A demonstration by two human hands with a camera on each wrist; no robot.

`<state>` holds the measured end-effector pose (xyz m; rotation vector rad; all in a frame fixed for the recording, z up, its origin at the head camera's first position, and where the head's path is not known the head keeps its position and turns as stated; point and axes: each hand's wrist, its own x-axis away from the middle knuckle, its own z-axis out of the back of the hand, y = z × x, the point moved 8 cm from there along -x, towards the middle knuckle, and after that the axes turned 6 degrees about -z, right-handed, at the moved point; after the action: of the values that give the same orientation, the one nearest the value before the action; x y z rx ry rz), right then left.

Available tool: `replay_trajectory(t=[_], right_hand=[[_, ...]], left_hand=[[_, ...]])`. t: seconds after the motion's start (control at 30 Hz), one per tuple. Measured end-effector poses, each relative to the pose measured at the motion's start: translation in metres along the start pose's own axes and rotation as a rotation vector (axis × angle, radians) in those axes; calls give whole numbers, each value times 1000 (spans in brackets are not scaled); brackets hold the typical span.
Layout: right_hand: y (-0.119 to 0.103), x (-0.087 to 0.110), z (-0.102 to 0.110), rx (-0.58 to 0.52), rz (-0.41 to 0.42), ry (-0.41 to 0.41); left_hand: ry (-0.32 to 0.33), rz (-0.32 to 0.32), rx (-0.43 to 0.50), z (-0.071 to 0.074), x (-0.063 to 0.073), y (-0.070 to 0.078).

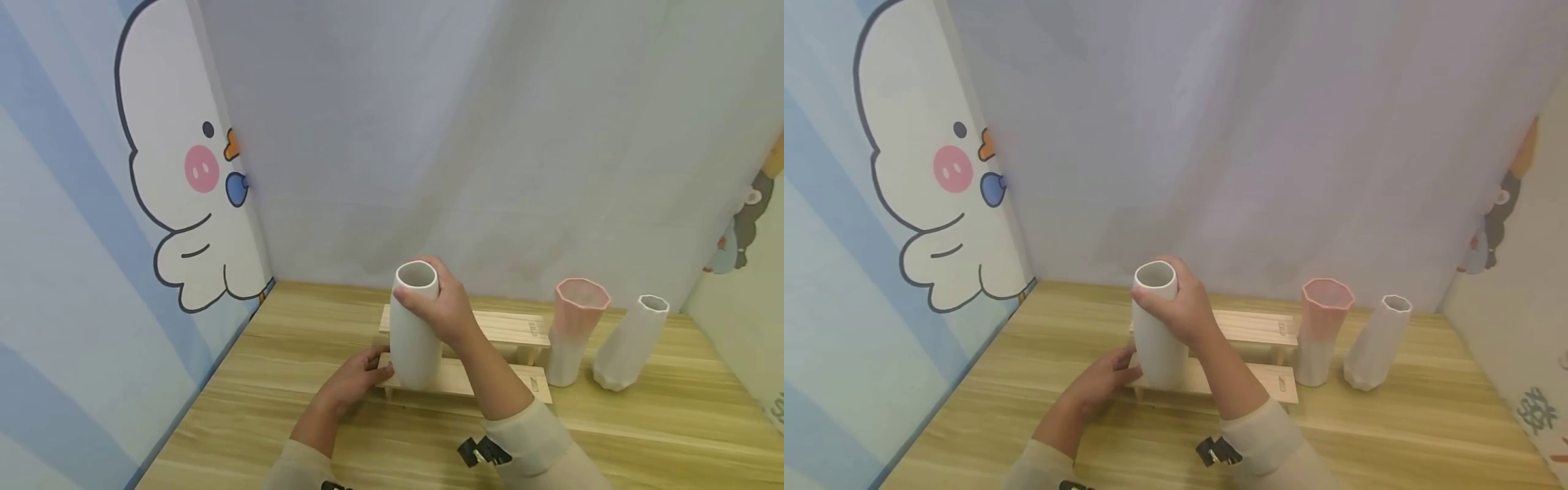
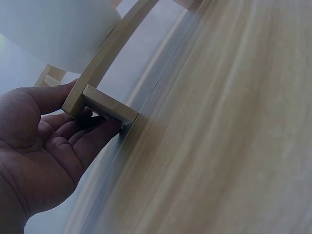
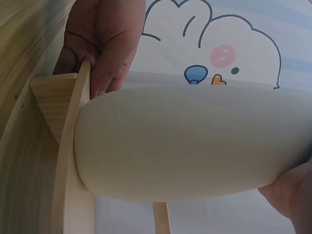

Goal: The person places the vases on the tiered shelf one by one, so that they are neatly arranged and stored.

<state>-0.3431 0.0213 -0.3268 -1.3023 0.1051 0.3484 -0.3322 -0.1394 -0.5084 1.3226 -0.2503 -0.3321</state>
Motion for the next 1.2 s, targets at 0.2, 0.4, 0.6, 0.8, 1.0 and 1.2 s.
replay_trajectory(t=[0.2,0.4,0.6,0.8,1.0,1.2], right_hand=[[2,2,0,-7,-18,20],[2,1,1,-10,-22,28],[-1,2,1,-45,7,-13],[-12,4,10,-76,138,-49],[-13,5,21,-73,157,-45],[-7,10,29,-87,166,-44]], left_hand=[[4,19,-7,0,1,-2],[5,21,-7,1,-1,-2],[10,29,-17,2,0,-3],[20,23,-19,3,0,-3],[27,14,-15,4,-1,-1],[21,12,-24,1,-1,-2]])
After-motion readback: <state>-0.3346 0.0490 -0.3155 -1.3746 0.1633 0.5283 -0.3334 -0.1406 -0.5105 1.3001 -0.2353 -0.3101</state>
